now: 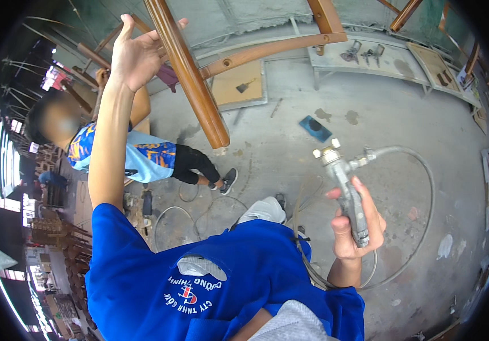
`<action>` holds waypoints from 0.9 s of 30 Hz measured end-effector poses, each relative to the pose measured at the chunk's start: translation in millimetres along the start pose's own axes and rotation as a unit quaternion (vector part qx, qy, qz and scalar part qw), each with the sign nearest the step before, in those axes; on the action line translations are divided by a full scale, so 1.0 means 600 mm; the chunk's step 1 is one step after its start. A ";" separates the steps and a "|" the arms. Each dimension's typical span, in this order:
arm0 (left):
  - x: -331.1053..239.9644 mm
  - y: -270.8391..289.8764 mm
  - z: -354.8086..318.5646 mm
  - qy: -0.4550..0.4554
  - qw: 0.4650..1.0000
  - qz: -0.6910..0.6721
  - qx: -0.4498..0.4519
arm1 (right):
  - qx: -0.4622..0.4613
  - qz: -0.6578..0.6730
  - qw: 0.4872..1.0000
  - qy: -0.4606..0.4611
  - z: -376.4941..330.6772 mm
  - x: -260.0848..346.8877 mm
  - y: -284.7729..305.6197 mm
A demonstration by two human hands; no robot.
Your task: The person uses a spray gun to apply finish to a wooden chair frame, moving around the piece to cover multiple sides. Another person wipes a separate wooden frame with a cloth nearby. The camera wearer rotates the chair and continues spraying different sections.
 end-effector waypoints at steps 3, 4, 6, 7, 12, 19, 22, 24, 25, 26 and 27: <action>0.016 0.022 0.043 -0.013 0.999 0.032 0.011 | -0.001 0.049 0.998 -0.038 0.022 -0.029 0.009; 0.020 0.033 0.060 -0.015 0.999 0.031 0.016 | -0.043 0.067 0.994 -0.071 0.031 -0.046 0.013; 0.026 0.057 0.099 -0.022 0.999 0.033 0.026 | -0.084 0.078 0.986 -0.122 0.056 -0.082 0.021; 0.029 0.069 0.121 -0.025 0.999 0.034 0.035 | -0.101 0.030 0.985 -0.137 0.070 -0.101 0.020; 0.036 0.132 0.241 -0.055 0.995 0.052 0.070 | -0.047 -0.058 0.981 -0.176 0.158 -0.184 -0.042; 0.050 0.189 0.402 -0.082 0.994 0.052 0.058 | 0.095 0.143 0.970 -0.174 0.291 -0.216 -0.144; 0.049 0.202 0.461 -0.097 0.991 0.078 0.046 | 0.057 0.084 0.974 -0.205 0.342 -0.265 -0.173; 0.050 0.208 0.494 -0.100 0.990 0.091 0.031 | 0.098 -0.044 0.976 -0.190 0.365 -0.299 -0.191; 0.053 0.211 0.507 -0.098 0.991 0.083 0.033 | 0.105 -0.099 0.969 -0.201 0.372 -0.315 -0.199; 0.058 0.213 0.519 -0.098 0.991 0.083 0.033 | 0.120 -0.134 0.966 -0.185 0.376 -0.330 -0.211; 0.063 0.215 0.528 -0.098 0.991 0.090 0.028 | 0.134 -0.065 0.972 -0.180 0.374 -0.334 -0.224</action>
Point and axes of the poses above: each hand's wrist, its own z-axis towards the middle knuckle, its own y-axis out of the back of the hand, x = y × z, the point moved 2 cm from there along z, towards the middle knuckle, and after that the axes turned 15 degrees about y, right-handed, at the moved point
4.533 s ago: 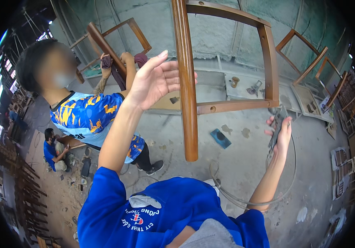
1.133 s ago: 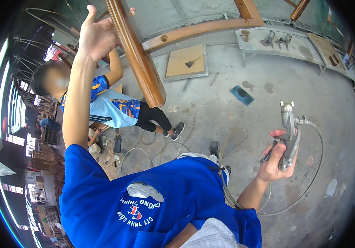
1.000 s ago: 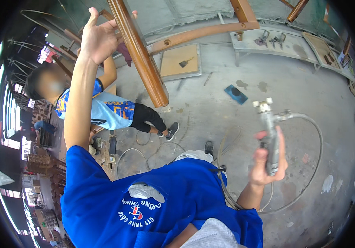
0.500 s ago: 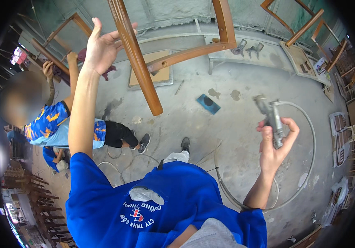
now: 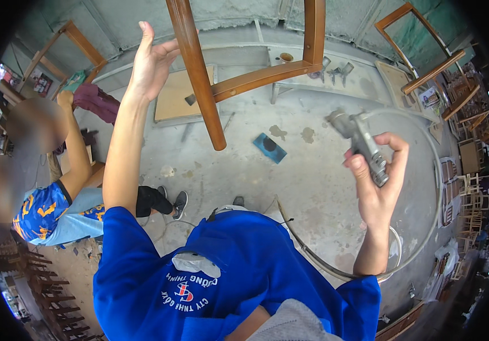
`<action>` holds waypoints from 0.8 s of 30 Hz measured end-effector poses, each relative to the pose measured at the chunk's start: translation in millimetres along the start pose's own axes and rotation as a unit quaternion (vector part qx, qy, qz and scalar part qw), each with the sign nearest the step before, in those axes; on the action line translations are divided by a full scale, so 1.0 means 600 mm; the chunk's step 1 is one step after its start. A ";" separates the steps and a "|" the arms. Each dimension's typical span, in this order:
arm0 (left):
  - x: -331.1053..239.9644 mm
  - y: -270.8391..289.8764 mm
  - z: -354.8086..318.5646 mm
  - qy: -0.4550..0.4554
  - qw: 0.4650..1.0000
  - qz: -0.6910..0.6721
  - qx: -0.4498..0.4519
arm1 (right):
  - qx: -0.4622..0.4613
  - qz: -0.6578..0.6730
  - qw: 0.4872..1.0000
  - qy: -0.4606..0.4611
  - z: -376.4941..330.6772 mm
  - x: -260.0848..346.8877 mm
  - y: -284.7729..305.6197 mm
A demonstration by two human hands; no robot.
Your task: The person uses a spray gun to apply finish to a wooden chair frame, moving around the piece to cover multiple sides. Another person wipes a separate wooden frame with a cloth nearby. The camera wearer rotates the chair and continues spraying different sections.
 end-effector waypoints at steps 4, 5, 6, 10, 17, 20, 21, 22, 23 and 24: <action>0.024 0.003 0.023 -0.012 1.000 0.011 -0.012 | 0.075 0.201 0.977 -0.017 0.010 -0.021 -0.042; 0.027 0.004 0.026 -0.017 1.000 0.015 -0.011 | 0.088 0.210 0.973 -0.045 0.017 -0.029 -0.044; 0.028 0.003 0.028 -0.025 0.999 0.025 -0.005 | 0.104 0.221 0.967 -0.071 0.028 -0.042 -0.044; 0.026 -0.004 0.032 -0.034 0.999 0.025 0.015 | 0.005 -0.036 0.997 -0.074 0.098 -0.104 0.003; 0.005 -0.022 0.056 -0.021 0.997 -0.061 0.046 | 0.054 -0.307 0.950 -0.006 0.224 -0.120 0.091; 0.002 -0.032 0.067 -0.023 0.997 -0.045 0.064 | 0.153 -0.174 0.972 -0.020 0.270 -0.074 0.077; 0.003 -0.035 0.068 -0.022 0.998 -0.027 0.055 | 0.183 -0.141 0.969 -0.087 0.285 -0.052 0.074; 0.006 -0.038 0.068 -0.018 0.996 -0.057 0.061 | 0.191 -0.150 0.965 -0.097 0.300 -0.034 0.066; 0.010 -0.039 0.068 -0.009 0.996 -0.080 0.050 | 0.202 -0.141 0.964 -0.100 0.315 -0.018 0.057; 0.014 -0.039 0.066 -0.001 0.994 -0.104 0.040 | 0.222 -0.111 0.965 -0.086 0.329 -0.006 0.045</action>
Point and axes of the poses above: each hand's wrist, its own z-axis towards the middle knuckle, its own y-axis out of the back of the hand, x = y × z, the point moved 2 cm from there along z, towards the middle knuckle, and after that the axes turned 15 degrees about y, right-handed, at the moved point
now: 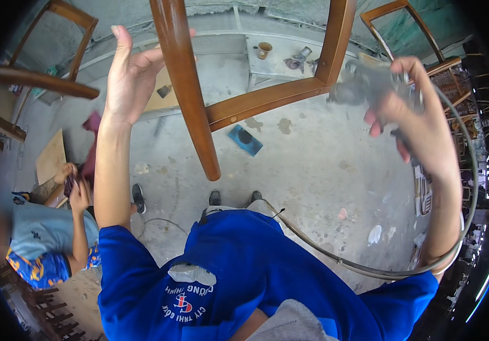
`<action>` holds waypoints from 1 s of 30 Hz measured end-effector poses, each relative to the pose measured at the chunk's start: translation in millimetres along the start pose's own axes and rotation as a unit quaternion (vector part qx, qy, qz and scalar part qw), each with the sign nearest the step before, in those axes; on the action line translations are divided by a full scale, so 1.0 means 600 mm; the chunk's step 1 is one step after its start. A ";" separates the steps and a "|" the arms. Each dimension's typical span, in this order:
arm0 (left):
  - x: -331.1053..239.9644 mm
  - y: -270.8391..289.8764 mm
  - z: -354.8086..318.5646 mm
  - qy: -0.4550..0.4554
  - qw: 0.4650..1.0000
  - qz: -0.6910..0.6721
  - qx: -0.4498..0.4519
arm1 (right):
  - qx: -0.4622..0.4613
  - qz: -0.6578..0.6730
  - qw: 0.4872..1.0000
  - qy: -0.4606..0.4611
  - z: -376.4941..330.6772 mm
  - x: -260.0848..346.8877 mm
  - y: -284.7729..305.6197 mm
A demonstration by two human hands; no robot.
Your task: The person uses a spray gun to apply finish to a wooden chair frame, moving around the piece to cover multiple sides. Another person wipes a separate wooden frame with a cloth nearby. The camera wearer rotates the chair and continues spraying different sections.
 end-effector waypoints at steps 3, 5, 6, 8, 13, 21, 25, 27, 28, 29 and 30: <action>0.002 0.008 0.008 -0.006 0.999 0.030 0.029 | -0.009 -0.204 0.976 0.073 0.076 0.007 0.004; 0.003 0.017 0.016 -0.005 0.998 0.040 0.040 | 0.015 -0.293 0.952 0.091 0.120 0.002 0.000; 0.004 0.019 0.023 -0.003 0.998 0.039 0.039 | 0.034 -0.326 0.942 0.075 0.134 0.003 -0.004; 0.005 0.022 0.033 -0.009 0.997 0.048 0.061 | 0.065 -0.322 0.944 0.044 0.145 0.016 -0.015; 0.004 0.016 0.051 -0.027 0.994 0.061 0.090 | 0.109 0.030 0.993 -0.040 0.127 0.092 -0.041; 0.006 0.041 0.049 -0.006 0.996 0.032 0.087 | 0.060 -0.239 0.969 -0.023 0.117 0.034 -0.043; -0.002 0.043 0.051 0.010 0.994 0.045 0.102 | 0.053 -0.326 0.941 0.068 0.113 -0.002 -0.028; -0.007 0.038 0.021 0.003 0.994 0.045 0.101 | 0.025 -0.284 0.958 0.023 0.064 -0.006 -0.011; -0.006 0.030 0.005 -0.002 0.994 0.038 0.099 | -0.018 -0.256 0.964 0.066 0.042 -0.011 -0.009; -0.007 0.023 -0.010 -0.007 0.995 0.032 0.097 | -0.062 -0.210 0.967 0.127 0.026 -0.023 -0.020; -0.009 0.017 -0.023 0.002 0.994 0.005 0.105 | -0.104 -0.163 0.963 0.188 0.011 -0.036 -0.032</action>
Point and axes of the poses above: each hand's wrist, its own z-axis towards the middle knuckle, its own y-axis out of the back of the hand, x = y × z, the point moved 2 cm from there along z, towards the middle knuckle, and after that the axes turned 15 degrees about y, right-handed, at the moved point
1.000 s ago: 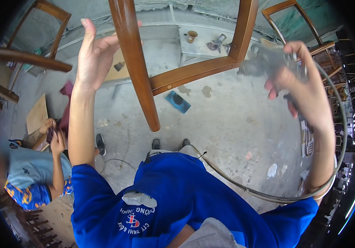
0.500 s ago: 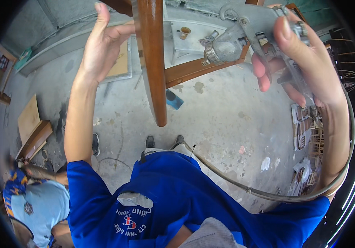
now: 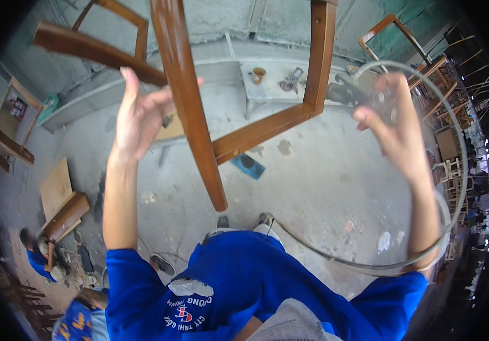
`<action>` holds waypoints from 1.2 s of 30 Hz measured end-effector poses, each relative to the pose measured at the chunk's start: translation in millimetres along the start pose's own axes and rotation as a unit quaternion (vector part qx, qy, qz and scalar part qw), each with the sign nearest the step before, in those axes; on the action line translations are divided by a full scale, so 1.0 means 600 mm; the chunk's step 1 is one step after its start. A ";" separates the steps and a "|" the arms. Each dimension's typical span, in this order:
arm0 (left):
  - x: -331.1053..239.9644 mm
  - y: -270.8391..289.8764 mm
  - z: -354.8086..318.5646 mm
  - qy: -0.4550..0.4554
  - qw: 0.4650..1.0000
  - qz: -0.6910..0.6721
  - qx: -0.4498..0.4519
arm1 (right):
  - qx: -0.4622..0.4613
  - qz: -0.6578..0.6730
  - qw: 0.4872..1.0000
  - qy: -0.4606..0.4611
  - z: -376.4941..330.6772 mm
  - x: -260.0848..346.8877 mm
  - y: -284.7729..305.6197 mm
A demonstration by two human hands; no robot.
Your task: The person uses a spray gun to apply finish to a wooden chair frame, moving around the piece to cover multiple sides. Another person wipes a separate wooden frame with a cloth nearby. The camera wearer rotates the chair and continues spraying different sections.
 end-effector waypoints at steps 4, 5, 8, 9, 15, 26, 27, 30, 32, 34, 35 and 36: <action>-0.015 -0.028 -0.053 0.017 0.998 -0.059 0.021 | -0.215 0.270 0.937 -0.059 -0.113 0.011 -0.071; -0.017 -0.035 -0.071 0.023 0.997 -0.072 0.005 | -0.271 0.296 0.915 -0.042 -0.132 0.013 -0.095; -0.028 -0.050 -0.103 0.049 0.993 -0.097 -0.050 | -0.418 0.259 0.870 -0.023 -0.139 -0.009 -0.162; -0.033 -0.054 -0.109 0.057 0.992 -0.096 -0.061 | -0.462 0.223 0.858 -0.024 -0.134 -0.016 -0.174; -0.044 -0.091 -0.132 0.070 0.990 -0.068 -0.100 | -0.434 0.185 0.882 0.019 -0.092 0.038 -0.191; -0.038 -0.122 -0.135 0.068 0.993 -0.071 -0.065 | -0.463 0.308 0.822 0.121 -0.089 0.045 -0.166; -0.037 -0.121 -0.135 0.065 0.994 -0.071 -0.052 | -0.473 0.258 0.836 0.105 -0.094 0.034 -0.156; -0.030 -0.114 -0.131 0.061 0.994 -0.062 -0.065 | -0.474 0.138 0.867 0.061 -0.109 0.015 -0.126; -0.028 -0.107 -0.127 0.053 0.996 -0.051 -0.040 | -0.462 0.082 0.881 0.064 -0.110 0.014 -0.096; -0.026 -0.100 -0.122 0.046 0.998 -0.043 -0.017 | -0.419 0.151 0.895 0.032 -0.102 0.016 -0.062; -0.025 -0.097 -0.119 0.044 0.998 -0.043 -0.008 | -0.390 0.185 0.902 0.017 -0.097 0.019 -0.034; -0.025 -0.094 -0.117 0.042 0.998 -0.042 0.001 | -0.352 0.232 0.907 0.016 -0.087 0.025 -0.007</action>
Point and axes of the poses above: each hand's wrist, its own z-axis towards the middle knuckle, its own y-axis out of the back of the hand, x = y × z, the point moved 2 cm from there along z, towards the middle knuckle, and after that the axes turned 15 degrees about y, right-handed, at the moved point
